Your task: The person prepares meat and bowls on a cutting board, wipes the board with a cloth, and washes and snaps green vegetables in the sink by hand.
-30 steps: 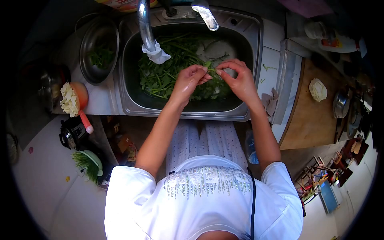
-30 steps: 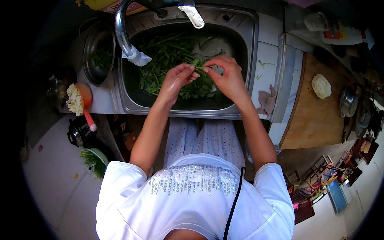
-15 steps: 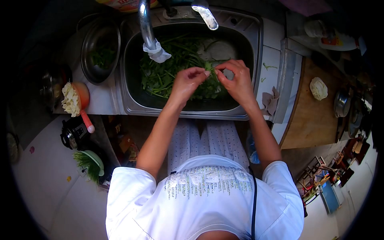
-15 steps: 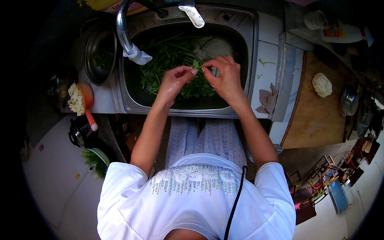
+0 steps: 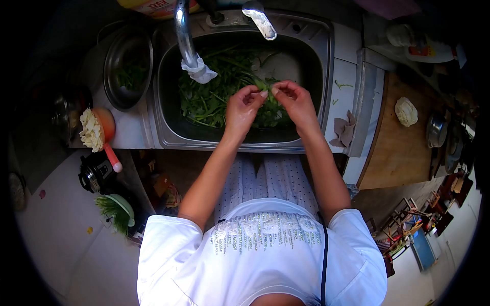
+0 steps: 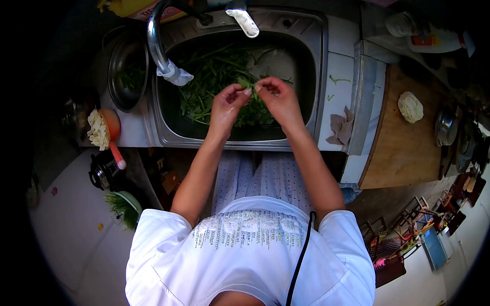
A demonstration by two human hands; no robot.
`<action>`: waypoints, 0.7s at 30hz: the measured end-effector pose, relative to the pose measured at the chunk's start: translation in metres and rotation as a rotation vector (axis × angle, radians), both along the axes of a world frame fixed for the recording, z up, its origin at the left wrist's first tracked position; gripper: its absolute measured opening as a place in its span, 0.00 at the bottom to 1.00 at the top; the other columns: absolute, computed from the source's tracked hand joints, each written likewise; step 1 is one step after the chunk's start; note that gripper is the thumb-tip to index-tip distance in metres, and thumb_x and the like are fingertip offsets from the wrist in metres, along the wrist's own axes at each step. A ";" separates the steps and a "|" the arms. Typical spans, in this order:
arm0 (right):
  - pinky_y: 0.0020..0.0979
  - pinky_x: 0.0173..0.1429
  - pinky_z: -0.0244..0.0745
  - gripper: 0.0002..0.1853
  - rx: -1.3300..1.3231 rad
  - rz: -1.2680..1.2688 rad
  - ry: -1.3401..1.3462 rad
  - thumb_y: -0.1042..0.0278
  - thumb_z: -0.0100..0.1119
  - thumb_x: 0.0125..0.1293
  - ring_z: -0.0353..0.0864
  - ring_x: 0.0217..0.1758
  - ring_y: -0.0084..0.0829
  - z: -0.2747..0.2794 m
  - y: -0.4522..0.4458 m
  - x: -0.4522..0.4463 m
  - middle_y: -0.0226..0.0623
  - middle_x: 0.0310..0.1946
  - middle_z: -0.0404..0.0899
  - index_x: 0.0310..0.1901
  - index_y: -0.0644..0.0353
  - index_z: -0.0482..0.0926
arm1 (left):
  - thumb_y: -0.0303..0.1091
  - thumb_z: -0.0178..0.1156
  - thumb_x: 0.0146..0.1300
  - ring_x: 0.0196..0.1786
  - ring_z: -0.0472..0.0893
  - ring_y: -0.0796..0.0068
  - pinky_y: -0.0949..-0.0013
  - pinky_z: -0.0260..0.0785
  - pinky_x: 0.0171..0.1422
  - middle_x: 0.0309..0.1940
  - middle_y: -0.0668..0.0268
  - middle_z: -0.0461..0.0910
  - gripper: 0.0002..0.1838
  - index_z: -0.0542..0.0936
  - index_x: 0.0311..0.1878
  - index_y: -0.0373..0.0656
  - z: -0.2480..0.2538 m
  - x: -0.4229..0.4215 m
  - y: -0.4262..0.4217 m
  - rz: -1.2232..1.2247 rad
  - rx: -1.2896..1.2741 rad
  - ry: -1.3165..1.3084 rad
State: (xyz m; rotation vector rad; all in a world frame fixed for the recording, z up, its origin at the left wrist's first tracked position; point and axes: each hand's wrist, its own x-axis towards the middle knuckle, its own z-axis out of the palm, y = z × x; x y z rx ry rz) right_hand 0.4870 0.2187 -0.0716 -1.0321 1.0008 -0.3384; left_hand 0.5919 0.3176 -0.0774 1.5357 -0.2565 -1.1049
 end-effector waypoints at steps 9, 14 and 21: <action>0.18 0.39 0.65 0.04 -0.164 0.225 0.053 0.73 0.59 0.58 0.69 0.31 0.15 0.002 -0.006 -0.016 0.23 0.28 0.76 0.35 0.62 0.79 | 0.33 0.53 0.66 0.40 0.77 0.78 0.75 0.70 0.48 0.40 0.62 0.80 0.11 0.72 0.46 0.36 0.005 0.033 0.003 0.314 -0.079 0.032; 0.19 0.43 0.69 0.08 0.214 0.061 -0.081 0.71 0.58 0.62 0.73 0.37 0.16 0.009 -0.007 -0.020 0.25 0.33 0.76 0.42 0.63 0.77 | 0.26 0.50 0.63 0.45 0.75 0.72 0.69 0.69 0.54 0.39 0.64 0.74 0.08 0.68 0.46 0.40 0.009 0.033 0.022 0.306 -0.105 0.156; 0.21 0.46 0.72 0.07 0.273 0.033 -0.160 0.72 0.58 0.62 0.75 0.39 0.18 0.006 0.004 -0.009 0.28 0.35 0.77 0.41 0.61 0.76 | 0.27 0.66 0.51 0.25 0.63 0.85 0.80 0.59 0.28 0.30 0.74 0.73 0.17 0.74 0.45 0.39 0.026 -0.012 0.009 -0.040 0.045 -0.299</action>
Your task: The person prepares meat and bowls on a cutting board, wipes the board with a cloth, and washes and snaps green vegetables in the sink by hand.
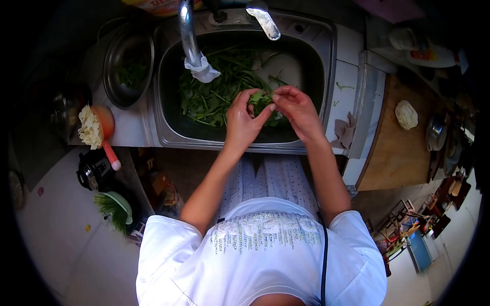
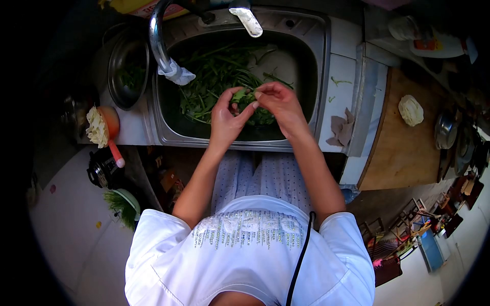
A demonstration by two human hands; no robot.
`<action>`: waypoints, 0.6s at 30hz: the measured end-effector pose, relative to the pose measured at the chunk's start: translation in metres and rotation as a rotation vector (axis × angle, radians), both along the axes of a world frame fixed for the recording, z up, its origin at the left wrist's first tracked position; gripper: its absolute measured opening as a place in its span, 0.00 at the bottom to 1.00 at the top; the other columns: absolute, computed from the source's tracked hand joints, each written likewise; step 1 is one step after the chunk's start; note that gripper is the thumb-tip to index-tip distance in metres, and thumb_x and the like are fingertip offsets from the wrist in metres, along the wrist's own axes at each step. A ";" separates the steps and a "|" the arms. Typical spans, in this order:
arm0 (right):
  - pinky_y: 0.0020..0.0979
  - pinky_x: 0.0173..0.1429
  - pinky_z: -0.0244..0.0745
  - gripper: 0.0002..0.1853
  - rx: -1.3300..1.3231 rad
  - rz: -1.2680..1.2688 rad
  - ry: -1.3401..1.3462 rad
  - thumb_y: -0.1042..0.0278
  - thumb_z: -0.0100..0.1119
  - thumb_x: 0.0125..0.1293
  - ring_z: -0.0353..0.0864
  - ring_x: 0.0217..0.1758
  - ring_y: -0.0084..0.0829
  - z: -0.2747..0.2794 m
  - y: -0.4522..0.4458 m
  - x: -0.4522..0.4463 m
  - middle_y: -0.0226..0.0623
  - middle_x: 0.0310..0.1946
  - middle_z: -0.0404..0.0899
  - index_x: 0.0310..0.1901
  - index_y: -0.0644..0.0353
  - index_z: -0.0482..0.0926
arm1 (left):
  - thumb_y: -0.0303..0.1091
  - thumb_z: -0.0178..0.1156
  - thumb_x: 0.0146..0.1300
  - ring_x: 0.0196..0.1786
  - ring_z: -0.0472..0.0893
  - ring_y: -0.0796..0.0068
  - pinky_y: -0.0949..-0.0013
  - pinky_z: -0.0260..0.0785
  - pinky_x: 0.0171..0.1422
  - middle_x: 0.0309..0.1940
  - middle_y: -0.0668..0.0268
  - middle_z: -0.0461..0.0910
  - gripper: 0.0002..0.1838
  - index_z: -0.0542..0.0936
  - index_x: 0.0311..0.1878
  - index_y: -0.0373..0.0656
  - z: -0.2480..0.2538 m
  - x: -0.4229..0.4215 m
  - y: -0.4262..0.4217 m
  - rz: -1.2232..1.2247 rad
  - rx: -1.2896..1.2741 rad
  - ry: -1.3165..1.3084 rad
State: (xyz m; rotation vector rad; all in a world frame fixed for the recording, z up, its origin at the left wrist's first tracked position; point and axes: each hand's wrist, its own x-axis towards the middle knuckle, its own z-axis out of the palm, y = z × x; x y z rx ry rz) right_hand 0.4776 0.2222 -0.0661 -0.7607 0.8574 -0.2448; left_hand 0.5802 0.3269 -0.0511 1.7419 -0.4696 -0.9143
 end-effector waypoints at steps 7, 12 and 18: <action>0.21 0.46 0.69 0.08 0.179 -0.049 -0.007 0.63 0.58 0.64 0.74 0.38 0.17 0.011 -0.001 0.006 0.25 0.33 0.76 0.39 0.57 0.76 | 0.28 0.66 0.51 0.23 0.64 0.81 0.77 0.56 0.26 0.25 0.69 0.71 0.10 0.81 0.38 0.40 -0.001 0.006 -0.002 -0.033 0.075 -0.296; 0.17 0.38 0.64 0.08 0.122 -0.013 0.101 0.61 0.58 0.64 0.70 0.33 0.14 0.007 0.000 0.010 0.21 0.31 0.74 0.38 0.55 0.77 | 0.29 0.66 0.52 0.23 0.63 0.85 0.79 0.54 0.25 0.24 0.71 0.70 0.09 0.81 0.38 0.39 -0.002 0.008 -0.001 -0.074 0.045 -0.299; 0.16 0.35 0.62 0.07 -0.067 0.008 0.085 0.66 0.60 0.62 0.67 0.31 0.13 -0.001 0.003 0.010 0.20 0.29 0.74 0.38 0.58 0.77 | 0.32 0.64 0.58 0.22 0.61 0.92 0.83 0.52 0.27 0.24 0.80 0.70 0.09 0.80 0.40 0.39 -0.010 0.014 0.004 0.060 0.053 0.286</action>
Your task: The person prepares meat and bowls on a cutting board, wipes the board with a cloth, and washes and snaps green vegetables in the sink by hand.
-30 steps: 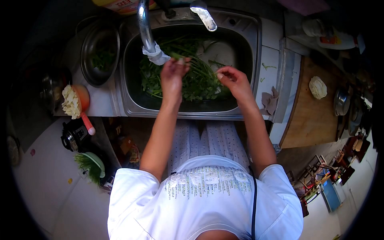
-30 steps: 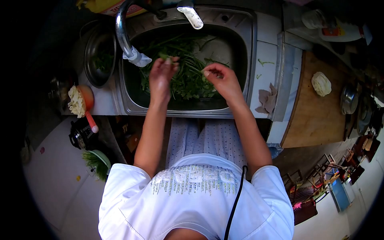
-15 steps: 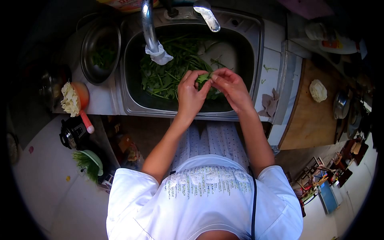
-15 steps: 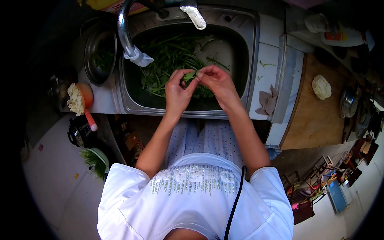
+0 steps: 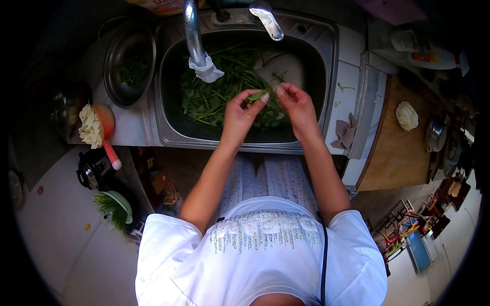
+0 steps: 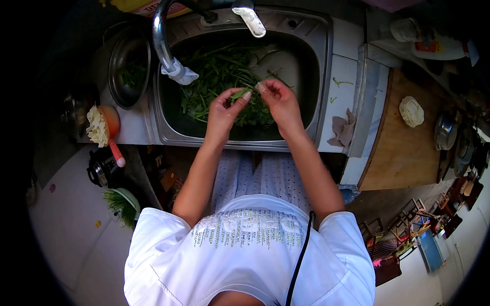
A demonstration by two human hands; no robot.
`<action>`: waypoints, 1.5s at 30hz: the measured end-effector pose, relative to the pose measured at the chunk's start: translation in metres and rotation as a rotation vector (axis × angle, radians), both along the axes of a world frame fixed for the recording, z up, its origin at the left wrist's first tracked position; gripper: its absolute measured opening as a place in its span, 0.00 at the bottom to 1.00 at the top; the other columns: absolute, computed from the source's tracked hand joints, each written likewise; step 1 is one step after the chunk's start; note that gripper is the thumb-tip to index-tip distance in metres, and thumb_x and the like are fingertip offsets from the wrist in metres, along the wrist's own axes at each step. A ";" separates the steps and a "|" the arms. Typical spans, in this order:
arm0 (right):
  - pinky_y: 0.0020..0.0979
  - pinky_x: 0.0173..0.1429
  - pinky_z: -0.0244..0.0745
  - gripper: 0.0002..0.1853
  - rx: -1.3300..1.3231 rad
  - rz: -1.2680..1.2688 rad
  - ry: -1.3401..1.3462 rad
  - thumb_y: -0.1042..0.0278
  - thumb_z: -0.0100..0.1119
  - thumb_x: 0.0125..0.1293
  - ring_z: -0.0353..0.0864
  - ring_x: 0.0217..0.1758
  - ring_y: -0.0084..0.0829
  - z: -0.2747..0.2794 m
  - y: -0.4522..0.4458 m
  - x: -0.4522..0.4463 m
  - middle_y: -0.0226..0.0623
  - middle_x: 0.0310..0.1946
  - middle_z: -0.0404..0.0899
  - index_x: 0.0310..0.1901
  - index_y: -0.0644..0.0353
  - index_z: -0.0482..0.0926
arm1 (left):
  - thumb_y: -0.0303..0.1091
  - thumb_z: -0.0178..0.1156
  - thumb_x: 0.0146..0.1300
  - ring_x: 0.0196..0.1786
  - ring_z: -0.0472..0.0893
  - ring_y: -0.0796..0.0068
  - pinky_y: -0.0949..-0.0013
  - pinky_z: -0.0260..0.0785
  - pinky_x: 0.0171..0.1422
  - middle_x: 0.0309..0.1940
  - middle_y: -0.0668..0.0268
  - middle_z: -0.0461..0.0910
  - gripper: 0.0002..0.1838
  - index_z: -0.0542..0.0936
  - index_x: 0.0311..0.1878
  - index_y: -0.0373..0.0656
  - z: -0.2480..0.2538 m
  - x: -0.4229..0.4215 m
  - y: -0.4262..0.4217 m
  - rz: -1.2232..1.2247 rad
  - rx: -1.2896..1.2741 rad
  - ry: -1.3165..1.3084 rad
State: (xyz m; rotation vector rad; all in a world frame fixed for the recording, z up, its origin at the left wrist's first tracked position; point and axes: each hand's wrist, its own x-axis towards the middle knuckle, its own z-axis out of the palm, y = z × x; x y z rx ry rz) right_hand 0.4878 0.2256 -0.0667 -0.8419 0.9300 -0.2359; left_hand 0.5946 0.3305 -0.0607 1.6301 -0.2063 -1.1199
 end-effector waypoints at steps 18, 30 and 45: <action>0.35 0.42 0.62 0.05 -1.419 0.113 0.134 0.75 0.62 0.47 0.71 0.37 0.36 0.007 0.006 0.016 0.32 0.29 0.75 0.28 0.55 0.79 | 0.30 0.57 0.62 0.24 0.64 0.85 0.80 0.58 0.29 0.21 0.75 0.66 0.03 0.75 0.36 0.43 -0.011 -0.007 0.003 0.434 -0.196 0.866; 0.35 0.45 0.68 0.03 -1.147 0.232 0.082 0.73 0.63 0.51 0.73 0.38 0.37 0.029 0.000 -0.014 0.34 0.30 0.77 0.29 0.60 0.80 | 0.30 0.62 0.58 0.25 0.69 0.85 0.83 0.63 0.28 0.24 0.74 0.72 0.09 0.78 0.42 0.41 -0.010 0.028 0.013 0.683 -0.246 0.824; 0.41 0.51 0.66 0.08 -1.459 0.311 0.947 0.68 0.60 0.55 0.71 0.48 0.44 0.007 -0.077 -0.128 0.41 0.43 0.75 0.37 0.58 0.81 | 0.44 0.61 0.58 0.45 0.79 0.58 0.65 0.68 0.50 0.41 0.54 0.80 0.26 0.73 0.54 0.37 -0.029 0.293 0.131 0.428 0.441 -1.328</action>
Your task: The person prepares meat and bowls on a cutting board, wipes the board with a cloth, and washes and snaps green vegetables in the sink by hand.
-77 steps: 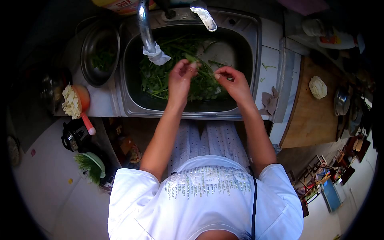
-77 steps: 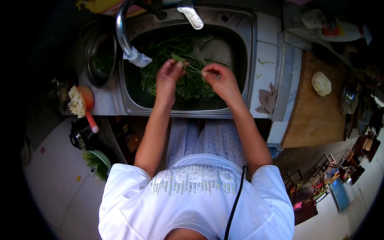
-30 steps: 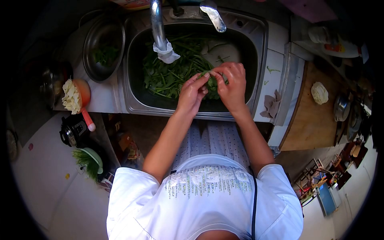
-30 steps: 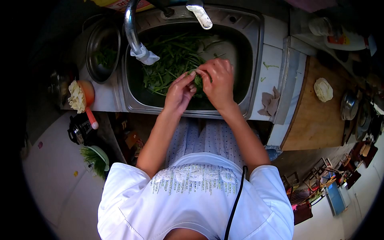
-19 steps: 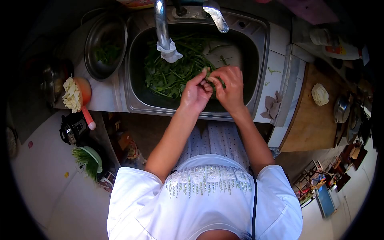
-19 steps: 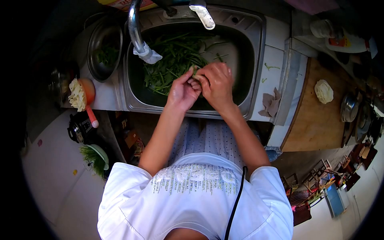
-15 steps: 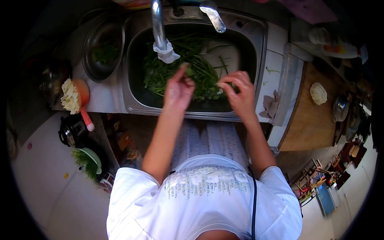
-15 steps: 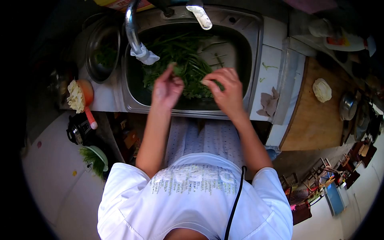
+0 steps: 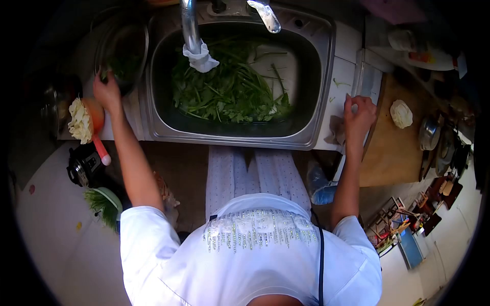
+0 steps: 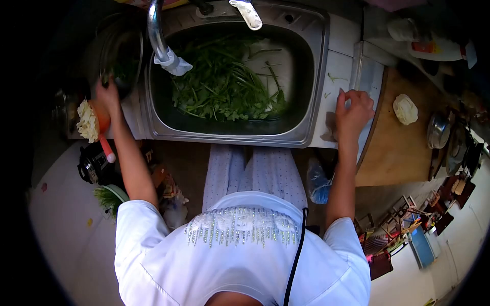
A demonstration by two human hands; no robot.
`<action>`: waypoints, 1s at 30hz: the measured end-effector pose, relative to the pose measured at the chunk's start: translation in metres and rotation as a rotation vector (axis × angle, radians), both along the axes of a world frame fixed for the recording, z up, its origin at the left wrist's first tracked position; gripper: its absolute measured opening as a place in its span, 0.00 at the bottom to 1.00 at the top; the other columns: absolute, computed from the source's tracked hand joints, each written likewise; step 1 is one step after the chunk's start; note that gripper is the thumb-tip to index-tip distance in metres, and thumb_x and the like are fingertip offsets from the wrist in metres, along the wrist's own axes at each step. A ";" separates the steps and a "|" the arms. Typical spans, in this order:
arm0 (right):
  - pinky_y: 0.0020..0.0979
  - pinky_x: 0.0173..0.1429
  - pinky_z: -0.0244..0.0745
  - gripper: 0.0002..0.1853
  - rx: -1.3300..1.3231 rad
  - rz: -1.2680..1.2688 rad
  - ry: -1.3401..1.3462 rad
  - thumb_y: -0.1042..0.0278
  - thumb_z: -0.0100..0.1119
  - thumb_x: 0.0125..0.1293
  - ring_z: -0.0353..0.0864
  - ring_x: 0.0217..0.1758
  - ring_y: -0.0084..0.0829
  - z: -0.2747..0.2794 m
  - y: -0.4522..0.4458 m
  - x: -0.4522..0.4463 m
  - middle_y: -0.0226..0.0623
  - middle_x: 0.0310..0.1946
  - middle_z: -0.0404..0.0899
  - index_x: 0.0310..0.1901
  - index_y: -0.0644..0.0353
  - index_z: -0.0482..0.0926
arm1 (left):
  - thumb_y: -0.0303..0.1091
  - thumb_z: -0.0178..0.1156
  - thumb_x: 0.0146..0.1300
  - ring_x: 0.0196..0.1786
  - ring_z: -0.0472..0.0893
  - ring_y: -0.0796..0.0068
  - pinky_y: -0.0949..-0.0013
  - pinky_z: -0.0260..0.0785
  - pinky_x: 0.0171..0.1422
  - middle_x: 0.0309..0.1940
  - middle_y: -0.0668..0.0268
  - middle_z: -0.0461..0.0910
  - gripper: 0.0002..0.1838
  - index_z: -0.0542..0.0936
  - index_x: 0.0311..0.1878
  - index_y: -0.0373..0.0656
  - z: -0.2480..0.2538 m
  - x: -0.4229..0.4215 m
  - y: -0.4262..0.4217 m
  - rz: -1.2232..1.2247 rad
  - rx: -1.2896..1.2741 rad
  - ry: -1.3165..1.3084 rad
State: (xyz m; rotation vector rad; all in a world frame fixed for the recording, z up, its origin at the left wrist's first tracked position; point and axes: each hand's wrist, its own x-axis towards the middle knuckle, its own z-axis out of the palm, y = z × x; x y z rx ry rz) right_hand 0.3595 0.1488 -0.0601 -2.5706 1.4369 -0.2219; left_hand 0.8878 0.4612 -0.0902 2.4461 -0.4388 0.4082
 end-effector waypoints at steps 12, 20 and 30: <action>0.36 0.48 0.71 0.10 0.647 0.178 -0.313 0.74 0.58 0.56 0.77 0.40 0.44 -0.028 0.047 0.057 0.45 0.37 0.78 0.41 0.60 0.80 | 0.30 0.59 0.55 0.38 0.79 0.68 0.69 0.70 0.45 0.39 0.61 0.79 0.11 0.79 0.43 0.43 0.028 -0.149 -0.057 -0.369 0.020 0.152; 0.41 0.46 0.73 0.11 0.469 0.525 -0.001 0.72 0.62 0.53 0.78 0.42 0.45 -0.142 0.103 0.136 0.43 0.37 0.77 0.40 0.57 0.81 | 0.41 0.67 0.48 0.42 0.78 0.52 0.56 0.71 0.46 0.39 0.53 0.78 0.21 0.77 0.43 0.39 -0.111 -0.302 -0.077 -0.729 0.548 0.616; 0.40 0.51 0.70 0.15 0.365 0.239 -0.117 0.76 0.58 0.55 0.74 0.47 0.49 -0.107 0.024 0.115 0.48 0.46 0.72 0.45 0.57 0.78 | 0.35 0.53 0.67 0.39 0.74 0.83 0.75 0.70 0.42 0.34 0.71 0.78 0.11 0.76 0.44 0.36 -0.062 -0.240 -0.089 -0.629 -0.256 1.510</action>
